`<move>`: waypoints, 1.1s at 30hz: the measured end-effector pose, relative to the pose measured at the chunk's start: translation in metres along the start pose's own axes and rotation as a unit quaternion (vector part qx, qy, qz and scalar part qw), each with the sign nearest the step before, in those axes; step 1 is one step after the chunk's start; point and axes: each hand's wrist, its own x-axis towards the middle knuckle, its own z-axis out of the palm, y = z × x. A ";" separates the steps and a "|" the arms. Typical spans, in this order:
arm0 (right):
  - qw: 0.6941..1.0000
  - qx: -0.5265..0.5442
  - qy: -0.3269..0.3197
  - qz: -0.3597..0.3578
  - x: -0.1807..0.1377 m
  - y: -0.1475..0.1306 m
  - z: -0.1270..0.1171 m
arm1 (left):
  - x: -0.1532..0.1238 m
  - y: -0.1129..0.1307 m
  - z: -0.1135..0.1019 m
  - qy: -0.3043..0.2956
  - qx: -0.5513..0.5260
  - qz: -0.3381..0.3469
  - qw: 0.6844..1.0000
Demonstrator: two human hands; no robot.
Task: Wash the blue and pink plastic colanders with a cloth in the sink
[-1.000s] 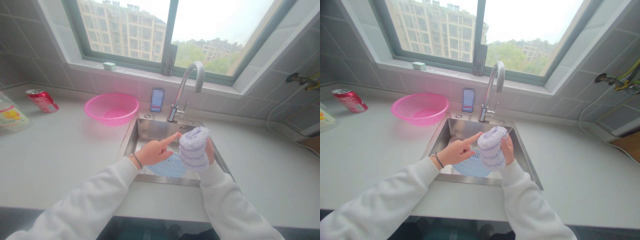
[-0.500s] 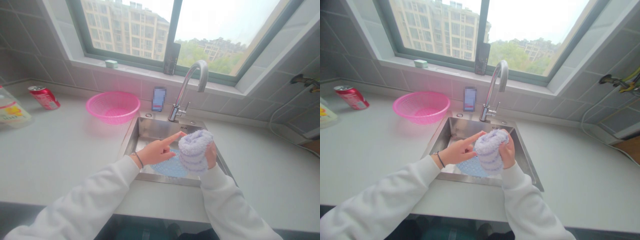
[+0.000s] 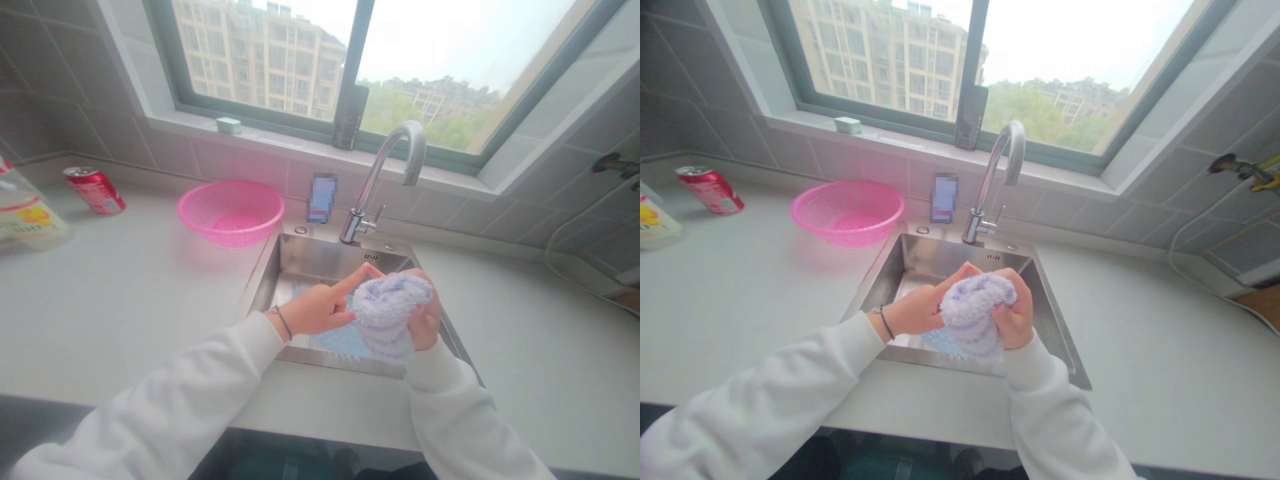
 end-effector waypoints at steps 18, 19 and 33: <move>0.999 0.020 0.030 0.009 -0.004 -0.005 -0.003 | -0.001 0.010 -0.006 -0.003 0.020 -0.010 1.000; 0.999 0.023 0.027 0.006 -0.005 -0.005 -0.002 | -0.001 0.010 -0.006 -0.001 0.017 -0.011 1.000; 0.998 -0.012 -0.058 -0.034 -0.006 0.007 -0.003 | 0.000 0.000 -0.002 0.013 0.030 -0.037 0.999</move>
